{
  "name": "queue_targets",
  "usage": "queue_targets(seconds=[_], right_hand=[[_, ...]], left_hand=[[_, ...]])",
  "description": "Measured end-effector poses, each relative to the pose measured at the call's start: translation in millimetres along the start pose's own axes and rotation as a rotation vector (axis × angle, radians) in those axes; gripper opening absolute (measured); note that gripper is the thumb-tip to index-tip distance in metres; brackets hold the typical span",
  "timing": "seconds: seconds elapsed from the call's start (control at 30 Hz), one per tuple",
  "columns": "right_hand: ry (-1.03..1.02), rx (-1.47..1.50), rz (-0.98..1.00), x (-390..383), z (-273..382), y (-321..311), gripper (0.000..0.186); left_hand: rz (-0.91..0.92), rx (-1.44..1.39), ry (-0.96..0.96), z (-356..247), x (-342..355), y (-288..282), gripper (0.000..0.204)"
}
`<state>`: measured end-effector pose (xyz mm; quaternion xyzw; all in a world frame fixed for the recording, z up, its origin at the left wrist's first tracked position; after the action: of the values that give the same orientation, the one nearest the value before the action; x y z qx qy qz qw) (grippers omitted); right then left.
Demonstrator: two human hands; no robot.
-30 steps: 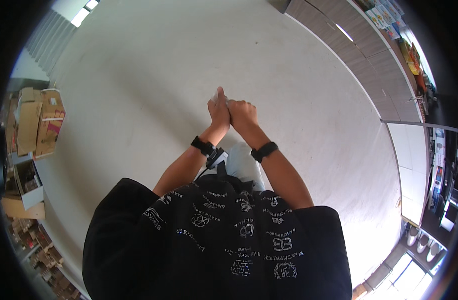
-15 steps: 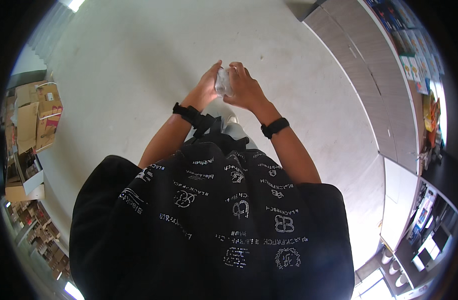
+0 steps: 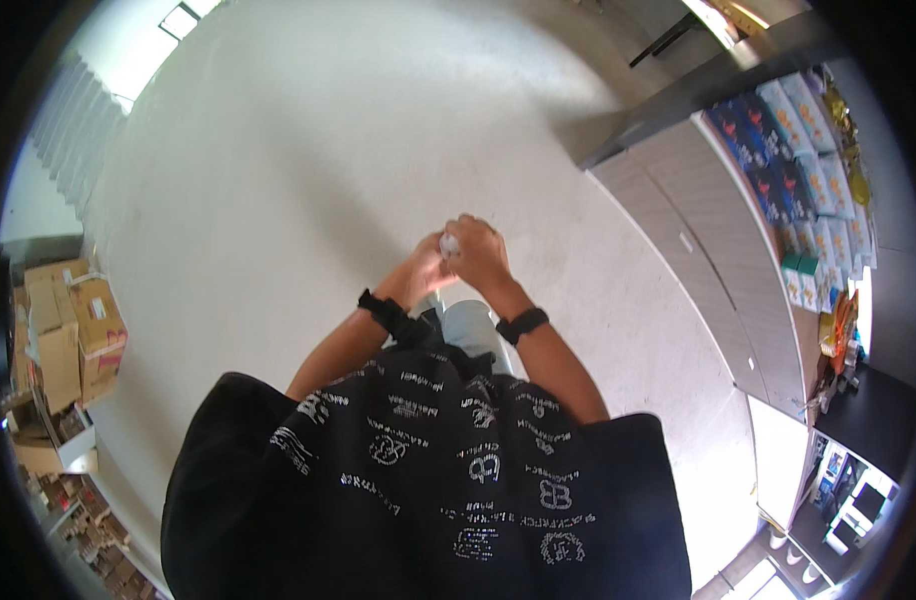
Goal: The person wipes a cabinet door and its interior with a cloth, moves a wooden rod, and removes boxes from a large cardboard container to stack them on the floor.
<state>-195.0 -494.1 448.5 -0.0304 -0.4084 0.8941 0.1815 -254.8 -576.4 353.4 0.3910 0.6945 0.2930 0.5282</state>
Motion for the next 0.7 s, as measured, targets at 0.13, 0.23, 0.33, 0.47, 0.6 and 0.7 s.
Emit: queue_targets(seconds=[0.13, 0.23, 0.33, 0.47, 0.6, 0.7], right_hand=[[0.215, -0.088, -0.035, 102, -48, -27, 0.025], [0.238, -0.082, -0.082, 177, -94, -35, 0.021], [0.129, -0.018, -0.092, 268, -125, -59, 0.018], [0.032, 0.047, 0.061, 391, -176, -83, 0.023], [-0.145, 0.078, 0.026, 513, -187, -126, 0.02], [-0.182, 0.087, -0.029, 604, -212, -150, 0.019]], left_hand=[[-0.056, -0.271, -0.051, -75, 77, 73, 0.055], [0.002, -0.246, -0.178, -127, 151, 82, 0.06], [-0.176, -0.18, -0.196, -181, 224, 83, 0.059], [-0.318, -0.07, -0.083, -280, 298, 108, 0.064], [-0.322, -0.163, 0.027, -382, 368, 140, 0.054], [-0.224, -0.253, 0.023, -455, 429, 177, 0.048]])
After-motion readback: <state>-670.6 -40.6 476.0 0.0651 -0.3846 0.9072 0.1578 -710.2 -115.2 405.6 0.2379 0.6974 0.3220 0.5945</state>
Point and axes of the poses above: each hand's wrist, its own x-axis towards the middle knuckle, its own y-axis out of the palm, z = x × y, the point moved 2 cm from there along x, towards the middle knuckle
